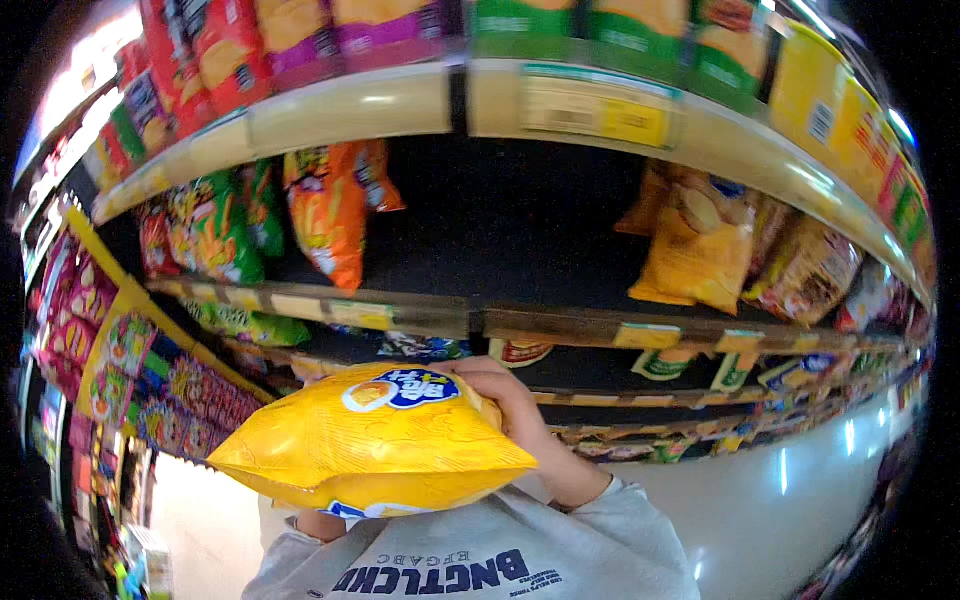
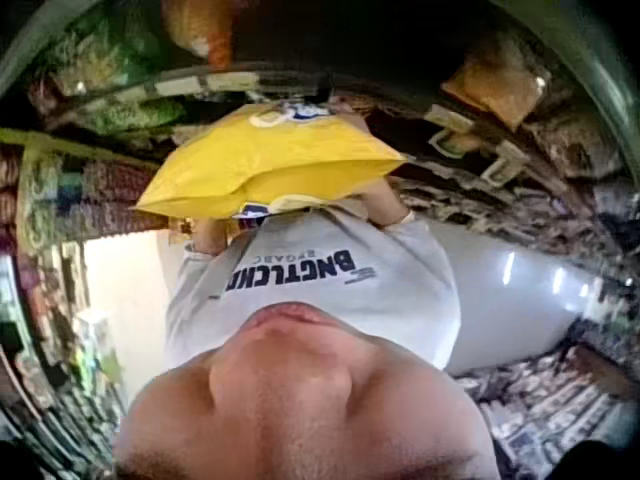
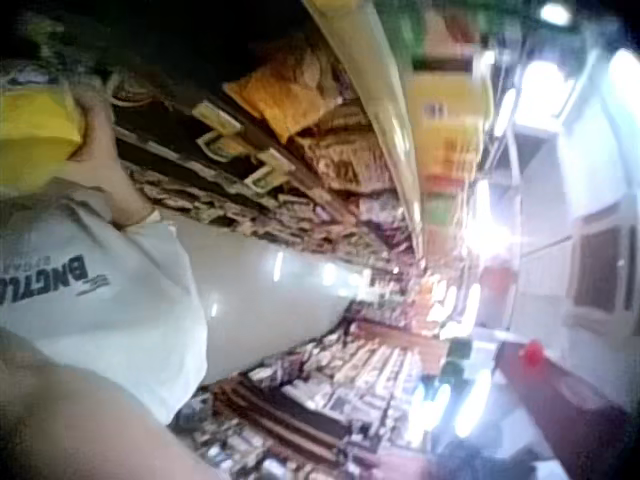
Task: The person removes snack bags from retail shelves by hand and places them into a cardboard box on the floor, then closes the box.
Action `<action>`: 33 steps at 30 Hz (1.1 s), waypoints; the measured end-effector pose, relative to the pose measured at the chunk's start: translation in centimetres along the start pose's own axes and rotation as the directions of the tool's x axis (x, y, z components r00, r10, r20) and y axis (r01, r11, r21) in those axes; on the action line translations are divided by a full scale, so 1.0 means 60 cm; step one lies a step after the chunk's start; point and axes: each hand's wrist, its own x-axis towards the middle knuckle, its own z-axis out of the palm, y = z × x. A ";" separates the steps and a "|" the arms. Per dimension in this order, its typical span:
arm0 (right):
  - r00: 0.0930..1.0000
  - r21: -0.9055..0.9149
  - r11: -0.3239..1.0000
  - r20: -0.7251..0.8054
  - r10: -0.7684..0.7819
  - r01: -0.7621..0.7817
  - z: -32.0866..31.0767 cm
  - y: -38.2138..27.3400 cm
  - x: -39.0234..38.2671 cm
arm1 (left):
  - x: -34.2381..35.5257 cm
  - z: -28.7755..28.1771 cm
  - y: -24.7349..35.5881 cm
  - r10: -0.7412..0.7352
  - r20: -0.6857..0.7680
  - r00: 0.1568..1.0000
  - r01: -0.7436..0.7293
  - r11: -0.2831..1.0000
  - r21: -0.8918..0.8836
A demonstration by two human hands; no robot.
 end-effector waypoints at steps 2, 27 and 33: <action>0.988 -0.132 0.984 -0.082 -0.133 0.122 -0.042 -0.021 -0.004 | 0.048 0.039 0.012 0.133 0.057 0.989 -0.132 0.991 -0.024; 0.767 -0.290 0.876 -0.629 0.129 -0.385 -0.463 -0.108 -0.059 | 0.311 0.464 0.045 0.287 0.391 0.875 -0.326 0.945 0.035; 0.719 -0.339 0.829 -0.687 0.104 -0.444 -0.466 -0.120 -0.043 | 0.316 0.483 0.045 0.075 0.485 0.871 -0.095 0.995 0.019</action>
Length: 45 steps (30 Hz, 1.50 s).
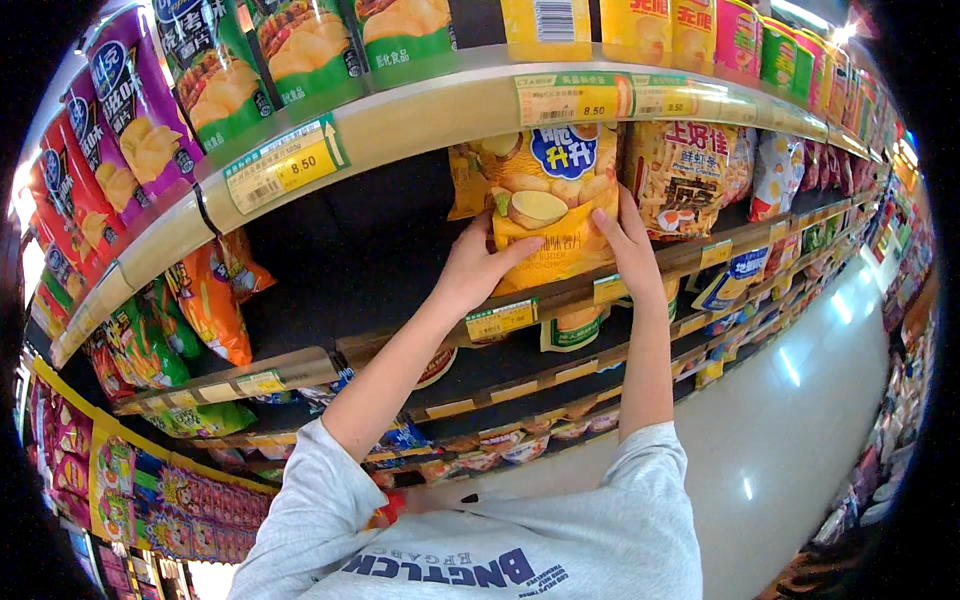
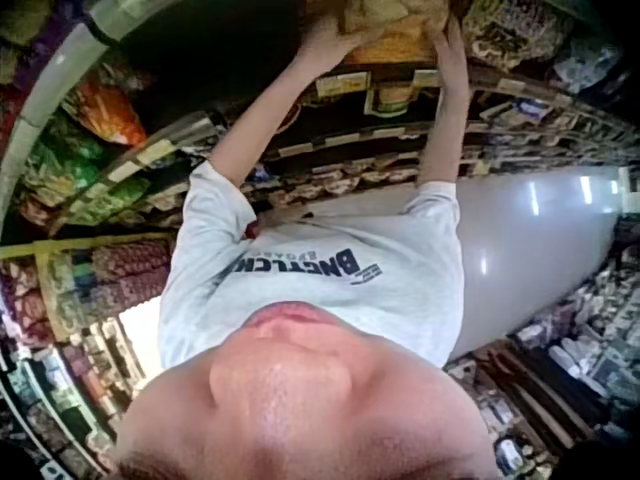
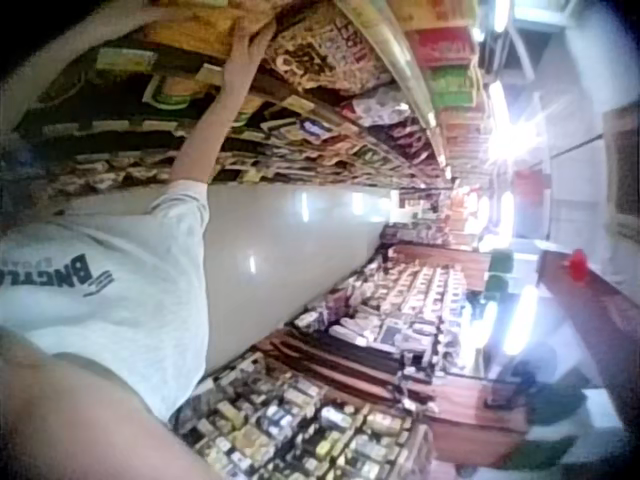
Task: The person removes snack bags from retail shelves by hand and places them into a cardboard box on the floor, then closes the box.
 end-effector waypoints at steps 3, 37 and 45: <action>0.997 0.006 0.999 0.071 -0.033 0.033 -0.005 0.011 0.009 | 0.000 0.003 0.009 -0.015 0.004 1.000 0.015 0.999 0.051; -0.164 0.205 0.968 0.970 -0.180 0.146 0.612 0.073 -0.444 | -0.932 -0.126 -0.191 -0.638 -0.751 0.169 0.825 0.509 -0.247; -0.548 -0.128 0.958 0.797 0.254 0.258 0.784 0.314 -0.722 | -1.121 -0.072 -0.324 -0.801 -0.249 -0.544 0.079 0.246 -0.966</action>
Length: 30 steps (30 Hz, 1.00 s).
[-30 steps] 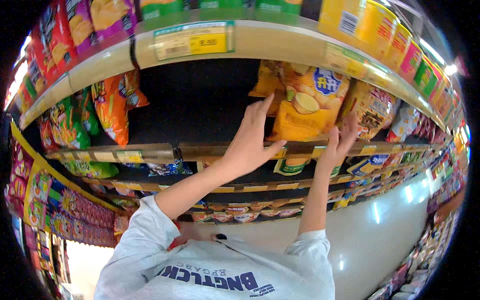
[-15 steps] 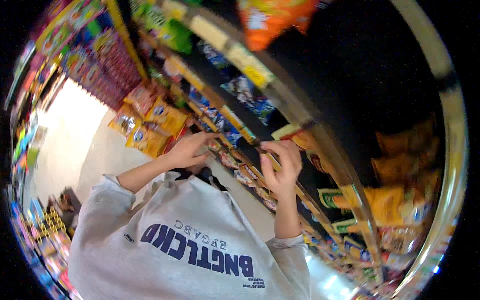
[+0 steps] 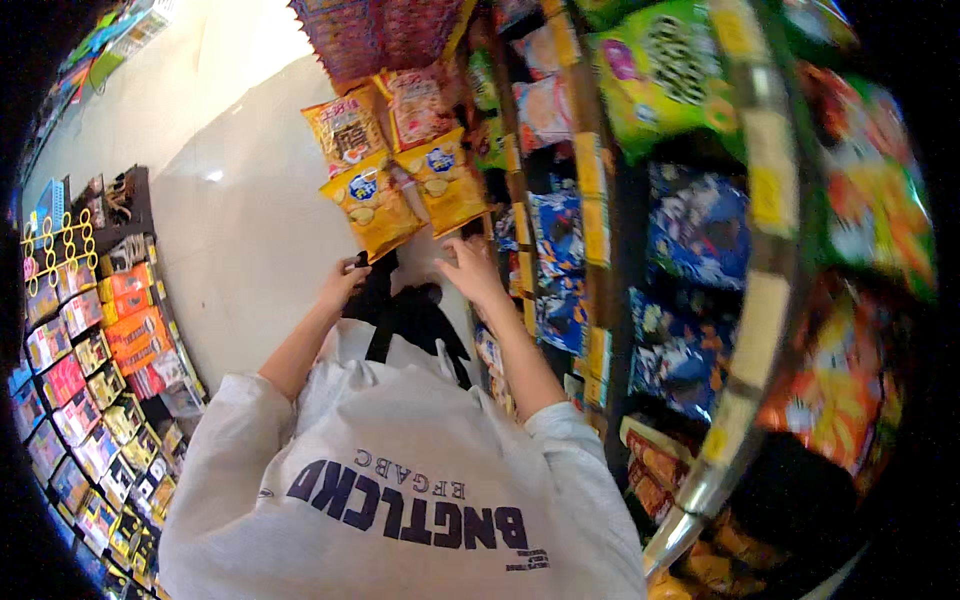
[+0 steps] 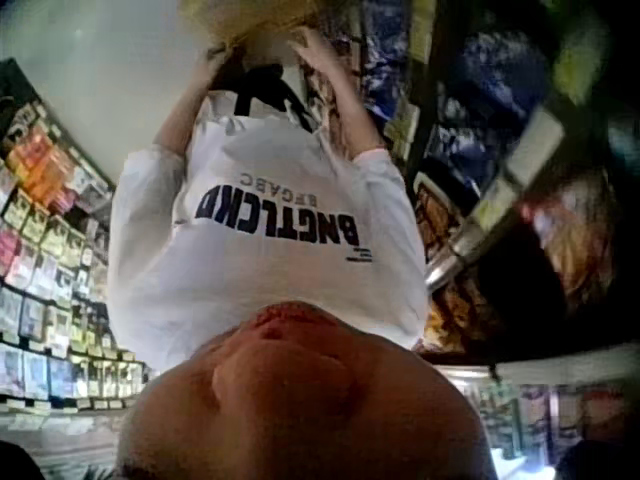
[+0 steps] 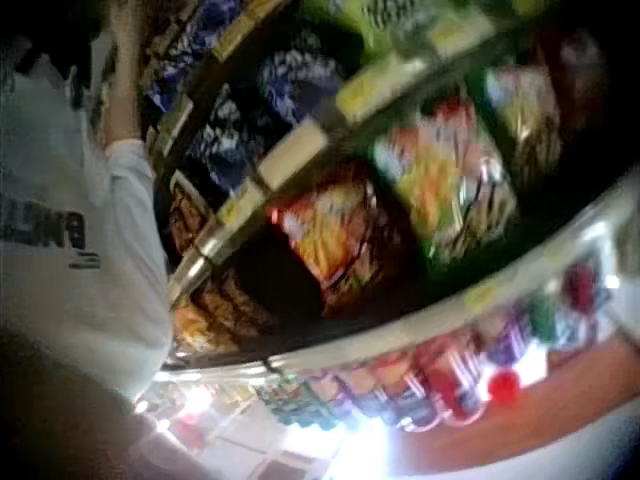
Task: The person removes snack bags from retail shelves by hand and places them into a cardboard box on the floor, then closes the box.
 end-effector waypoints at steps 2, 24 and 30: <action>0.993 0.035 0.996 0.090 0.082 -0.085 0.037 0.017 0.062 | 0.057 -0.007 -0.035 -0.196 0.013 0.980 0.196 0.973 -0.118; 0.890 0.540 0.784 0.455 0.034 -0.306 0.123 -0.007 0.263 | 0.183 -0.046 0.013 0.011 0.218 0.976 0.003 0.998 -0.065; 0.947 0.629 0.754 0.319 -0.026 -0.191 0.012 -0.081 0.113 | 0.054 -0.017 0.144 0.193 0.397 0.897 -0.209 0.978 -0.003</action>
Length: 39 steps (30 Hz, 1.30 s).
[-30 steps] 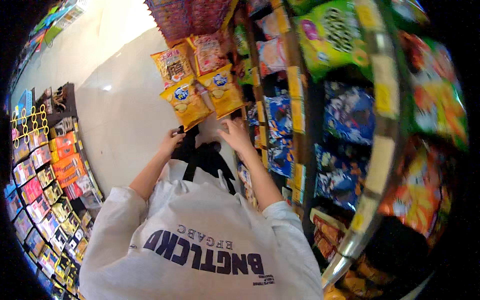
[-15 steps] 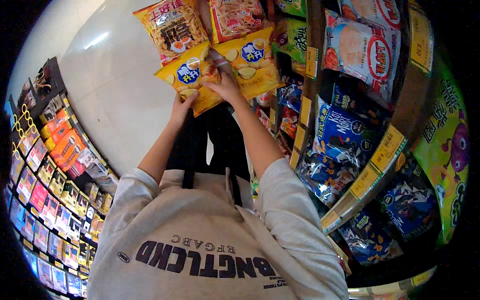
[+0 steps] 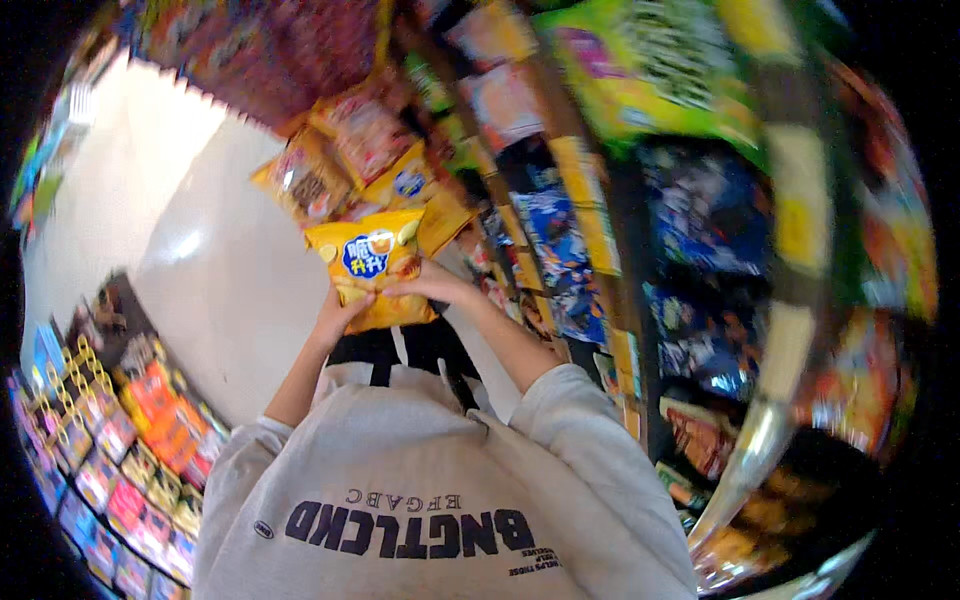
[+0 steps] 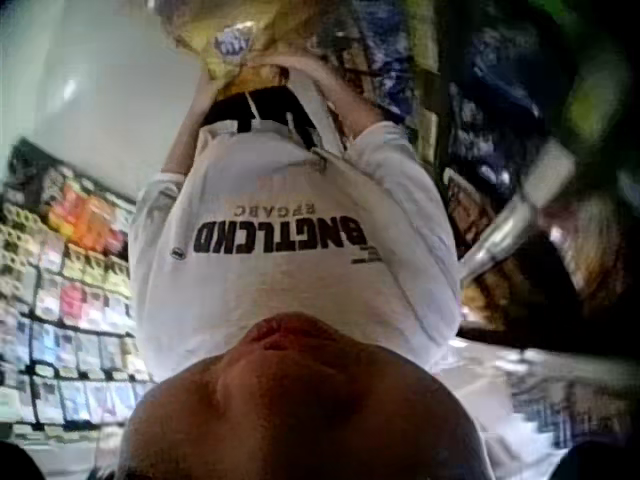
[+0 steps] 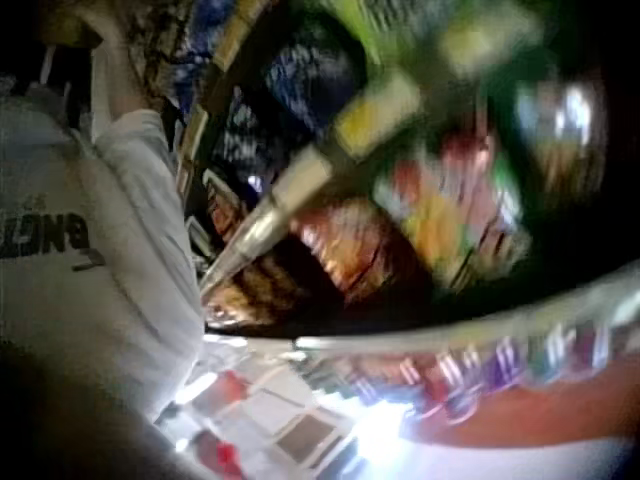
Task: The person removes snack bags from retail shelves by hand and places them into a cardboard box on the floor, then closes the box.
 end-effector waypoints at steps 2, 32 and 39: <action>0.987 0.086 0.990 -0.127 -0.100 0.111 -0.007 -0.017 -0.063 | -0.011 0.050 0.064 0.106 0.078 0.991 -0.104 0.994 -0.028; -0.393 -0.662 0.532 -0.366 -0.844 -0.528 0.122 -0.058 -1.030 | -0.402 0.868 0.387 0.405 0.700 -0.588 -0.802 -0.182 -0.569; -0.582 -0.631 0.669 -0.734 -0.350 0.393 -0.060 -0.008 -1.045 | -0.356 1.018 0.369 0.239 0.968 0.080 -0.893 0.448 -0.037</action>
